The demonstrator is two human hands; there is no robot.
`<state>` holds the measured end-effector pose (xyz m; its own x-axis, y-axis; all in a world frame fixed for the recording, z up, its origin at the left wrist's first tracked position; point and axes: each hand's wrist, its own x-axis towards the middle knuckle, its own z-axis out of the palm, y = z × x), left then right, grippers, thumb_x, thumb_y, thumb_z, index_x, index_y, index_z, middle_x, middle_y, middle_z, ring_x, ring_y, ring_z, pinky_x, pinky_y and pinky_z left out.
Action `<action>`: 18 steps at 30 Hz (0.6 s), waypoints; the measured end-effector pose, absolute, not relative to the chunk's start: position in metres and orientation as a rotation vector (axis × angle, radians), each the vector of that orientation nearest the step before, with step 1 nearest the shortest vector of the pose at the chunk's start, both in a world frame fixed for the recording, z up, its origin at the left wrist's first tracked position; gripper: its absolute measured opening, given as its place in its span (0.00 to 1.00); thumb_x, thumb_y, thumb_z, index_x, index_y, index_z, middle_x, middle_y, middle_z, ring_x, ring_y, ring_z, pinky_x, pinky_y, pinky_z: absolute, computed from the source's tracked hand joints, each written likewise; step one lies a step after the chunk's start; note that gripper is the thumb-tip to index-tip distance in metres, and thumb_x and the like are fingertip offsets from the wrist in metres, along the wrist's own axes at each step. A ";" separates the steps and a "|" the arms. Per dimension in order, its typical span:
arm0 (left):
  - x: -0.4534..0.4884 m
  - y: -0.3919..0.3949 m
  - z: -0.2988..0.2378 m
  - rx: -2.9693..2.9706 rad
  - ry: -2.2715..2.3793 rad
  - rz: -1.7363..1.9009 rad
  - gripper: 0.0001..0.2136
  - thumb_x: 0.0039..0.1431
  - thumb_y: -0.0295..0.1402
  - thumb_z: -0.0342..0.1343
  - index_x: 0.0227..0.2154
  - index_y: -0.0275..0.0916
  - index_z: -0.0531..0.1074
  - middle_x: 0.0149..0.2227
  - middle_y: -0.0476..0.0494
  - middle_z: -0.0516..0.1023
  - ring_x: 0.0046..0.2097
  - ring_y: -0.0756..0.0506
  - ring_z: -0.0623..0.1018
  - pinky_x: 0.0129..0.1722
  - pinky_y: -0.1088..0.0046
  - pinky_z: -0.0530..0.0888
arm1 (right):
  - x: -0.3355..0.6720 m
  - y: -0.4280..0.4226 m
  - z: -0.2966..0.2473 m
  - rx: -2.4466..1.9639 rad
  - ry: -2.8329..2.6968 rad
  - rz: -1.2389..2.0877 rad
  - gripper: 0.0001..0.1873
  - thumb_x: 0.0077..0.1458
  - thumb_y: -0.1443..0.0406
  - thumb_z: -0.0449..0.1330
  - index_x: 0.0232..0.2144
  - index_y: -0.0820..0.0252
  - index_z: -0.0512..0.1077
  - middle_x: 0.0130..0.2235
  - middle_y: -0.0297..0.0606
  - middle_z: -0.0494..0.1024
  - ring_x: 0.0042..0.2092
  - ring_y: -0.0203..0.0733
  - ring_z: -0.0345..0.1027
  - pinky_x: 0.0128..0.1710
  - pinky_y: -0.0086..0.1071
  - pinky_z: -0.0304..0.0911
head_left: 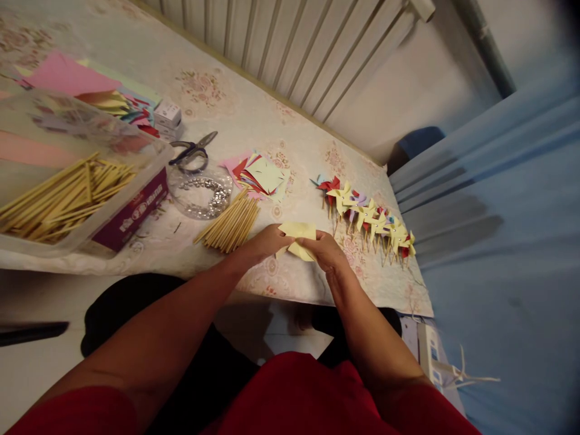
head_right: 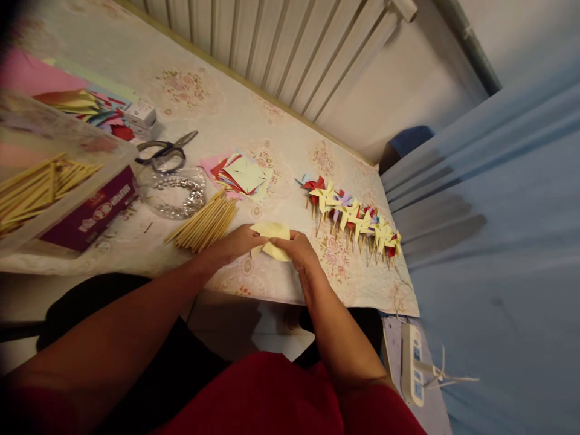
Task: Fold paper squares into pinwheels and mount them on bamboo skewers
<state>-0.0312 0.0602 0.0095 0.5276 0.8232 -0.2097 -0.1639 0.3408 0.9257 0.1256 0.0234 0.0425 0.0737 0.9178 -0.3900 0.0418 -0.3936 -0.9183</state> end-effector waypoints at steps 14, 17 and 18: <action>-0.032 0.061 0.008 1.321 0.913 0.640 0.13 0.45 0.27 0.54 0.36 0.30 0.76 0.28 0.44 0.77 0.26 0.51 0.70 0.25 0.77 0.62 | 0.135 0.025 0.013 -1.819 -1.169 1.117 0.19 0.38 0.64 0.65 0.37 0.63 0.77 0.33 0.38 0.82 0.33 0.43 0.75 0.32 0.32 0.70; -0.033 0.060 0.009 1.315 0.908 0.652 0.10 0.44 0.27 0.55 0.31 0.31 0.76 0.26 0.46 0.75 0.25 0.52 0.68 0.24 0.77 0.61 | 0.135 0.025 0.006 -1.791 -1.142 1.103 0.20 0.38 0.64 0.65 0.38 0.63 0.77 0.33 0.39 0.82 0.33 0.43 0.75 0.33 0.33 0.70; -0.033 0.060 0.009 1.304 0.905 0.654 0.08 0.44 0.27 0.55 0.29 0.32 0.75 0.24 0.47 0.74 0.24 0.52 0.68 0.23 0.77 0.60 | 0.135 0.025 0.005 -1.781 -1.126 1.100 0.20 0.38 0.64 0.65 0.38 0.64 0.77 0.34 0.39 0.82 0.33 0.43 0.75 0.33 0.33 0.70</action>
<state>-0.0332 0.0600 0.0086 0.5154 0.8355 -0.1906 0.0819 0.1733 0.9815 0.1345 0.0245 0.0055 0.2455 0.9313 -0.2690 0.2906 -0.3354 -0.8961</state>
